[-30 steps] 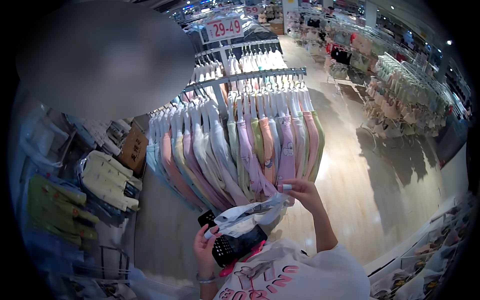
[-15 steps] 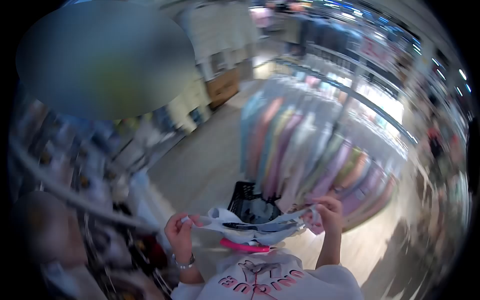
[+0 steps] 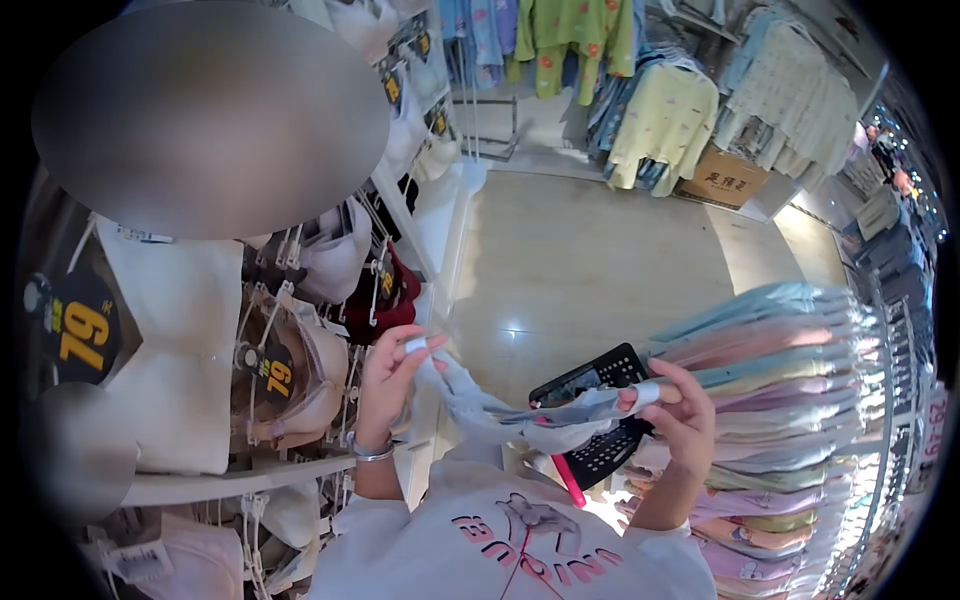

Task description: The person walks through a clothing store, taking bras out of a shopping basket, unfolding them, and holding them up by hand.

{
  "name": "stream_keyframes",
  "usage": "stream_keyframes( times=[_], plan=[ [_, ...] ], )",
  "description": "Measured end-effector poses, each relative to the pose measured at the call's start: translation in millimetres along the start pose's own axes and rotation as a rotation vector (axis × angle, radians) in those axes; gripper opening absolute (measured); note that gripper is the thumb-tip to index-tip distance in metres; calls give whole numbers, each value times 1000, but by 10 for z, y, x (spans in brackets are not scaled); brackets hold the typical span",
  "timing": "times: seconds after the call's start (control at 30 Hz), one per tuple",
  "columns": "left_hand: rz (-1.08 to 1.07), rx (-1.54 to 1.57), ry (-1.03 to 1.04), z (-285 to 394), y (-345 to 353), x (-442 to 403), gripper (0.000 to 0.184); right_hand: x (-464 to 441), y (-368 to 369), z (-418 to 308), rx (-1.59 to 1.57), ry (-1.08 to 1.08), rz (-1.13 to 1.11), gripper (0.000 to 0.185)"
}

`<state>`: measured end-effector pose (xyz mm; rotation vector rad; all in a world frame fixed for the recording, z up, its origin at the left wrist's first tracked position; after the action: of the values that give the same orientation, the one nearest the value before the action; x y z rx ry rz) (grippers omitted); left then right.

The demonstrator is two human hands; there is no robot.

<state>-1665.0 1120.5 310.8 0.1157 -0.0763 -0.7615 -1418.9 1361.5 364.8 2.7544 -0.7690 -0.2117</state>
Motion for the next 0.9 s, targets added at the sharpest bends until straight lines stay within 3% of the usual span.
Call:
stream_keyframes(
  times=[0.07,0.23,0.33,0.4,0.47,0.53,0.63,0.7,0.73,0.8,0.9],
  plan=[
    [-31,-3,-21,-144,-190,-236,21,-396,135,241,61,115,-11,32],
    [134,-63,0,-134,-733,-974,14,-1418,-10,782,331,313,195,20],
    [126,-94,88,-208,-905,-1534,14,-1967,-188,859,456,217,250,19],
    [265,-149,166,-209,-950,-1844,10,-2287,-302,869,509,106,287,19],
    [311,-251,442,-99,-871,-2108,8,-2526,-340,805,581,91,330,19],
    [395,-467,531,-11,-803,-2348,12,-2747,-534,712,662,39,393,18],
    [247,-146,580,237,-564,-2948,9,-3004,-924,370,935,-100,555,16],
    [138,-65,561,465,-381,-3324,13,-3204,-1036,63,839,-262,563,18],
    [94,-20,557,605,-283,-3488,14,-3353,-1178,23,546,-337,572,22],
    [46,-82,577,872,-140,-3787,16,-3628,-1197,-152,263,-367,434,24],
    [171,-177,705,1278,-25,-4137,13,-3912,-1691,-305,269,-376,550,20]
  ],
)
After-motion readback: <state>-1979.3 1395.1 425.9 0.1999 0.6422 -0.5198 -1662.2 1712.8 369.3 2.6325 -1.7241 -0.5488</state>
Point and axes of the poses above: each hand's wrist, its own x-axis away from the middle knuckle, its own y-axis out of the palm, z = x × y, the point moved 8 cm from there along -x, towards the middle knuckle, and after that the axes turned 4 degrees about -z, right-handed, at the moved point
